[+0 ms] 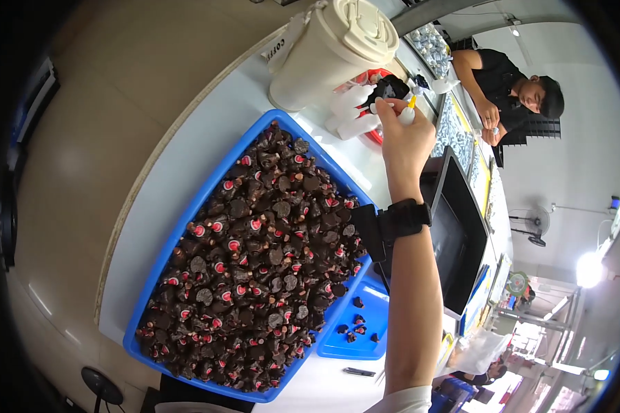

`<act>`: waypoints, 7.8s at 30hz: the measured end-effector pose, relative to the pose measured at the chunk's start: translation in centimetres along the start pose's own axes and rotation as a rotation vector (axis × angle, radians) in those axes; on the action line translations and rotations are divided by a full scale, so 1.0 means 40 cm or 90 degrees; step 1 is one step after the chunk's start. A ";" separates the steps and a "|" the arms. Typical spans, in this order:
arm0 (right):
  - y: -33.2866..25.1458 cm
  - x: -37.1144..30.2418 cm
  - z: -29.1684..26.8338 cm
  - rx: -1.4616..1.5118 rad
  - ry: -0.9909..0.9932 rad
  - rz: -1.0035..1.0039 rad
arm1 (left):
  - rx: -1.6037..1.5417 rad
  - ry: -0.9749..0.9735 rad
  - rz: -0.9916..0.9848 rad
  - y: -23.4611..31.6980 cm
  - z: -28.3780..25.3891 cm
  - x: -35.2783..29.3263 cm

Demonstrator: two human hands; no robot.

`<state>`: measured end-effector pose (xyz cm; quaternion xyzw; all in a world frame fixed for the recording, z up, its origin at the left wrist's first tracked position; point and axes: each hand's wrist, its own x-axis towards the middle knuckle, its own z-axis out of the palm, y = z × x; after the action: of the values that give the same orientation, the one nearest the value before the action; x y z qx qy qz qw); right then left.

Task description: Applying glue to small chocolate-shaped base objects and attaching red decorative components using tweezers.

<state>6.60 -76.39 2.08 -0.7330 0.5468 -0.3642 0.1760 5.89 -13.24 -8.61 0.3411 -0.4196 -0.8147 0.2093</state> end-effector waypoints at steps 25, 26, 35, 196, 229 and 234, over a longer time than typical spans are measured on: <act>-0.028 -0.027 0.035 -0.248 -0.047 0.026 | 0.019 0.026 -0.010 -0.077 0.031 0.014; -0.020 -0.029 0.036 -0.224 -0.034 0.032 | 0.023 0.033 -0.023 -0.074 0.030 0.012; -0.033 -0.026 0.033 -0.205 -0.043 0.009 | 0.030 0.014 -0.021 -0.068 0.025 0.014; 0.680 -1.616 -1.398 0.667 0.603 0.775 | -0.138 0.451 -0.091 0.090 0.201 0.059; 1.167 -1.700 -1.565 0.681 0.621 0.728 | 0.135 0.526 -0.057 0.094 0.377 0.166; 1.147 -1.702 -1.618 0.655 0.445 0.768 | 0.097 0.512 -0.040 0.098 0.385 0.203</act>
<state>-80.62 -19.59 -7.73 0.0065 0.6323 -0.6152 0.4709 -10.66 -12.20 -2.05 0.6594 -0.3527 -0.5892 0.3061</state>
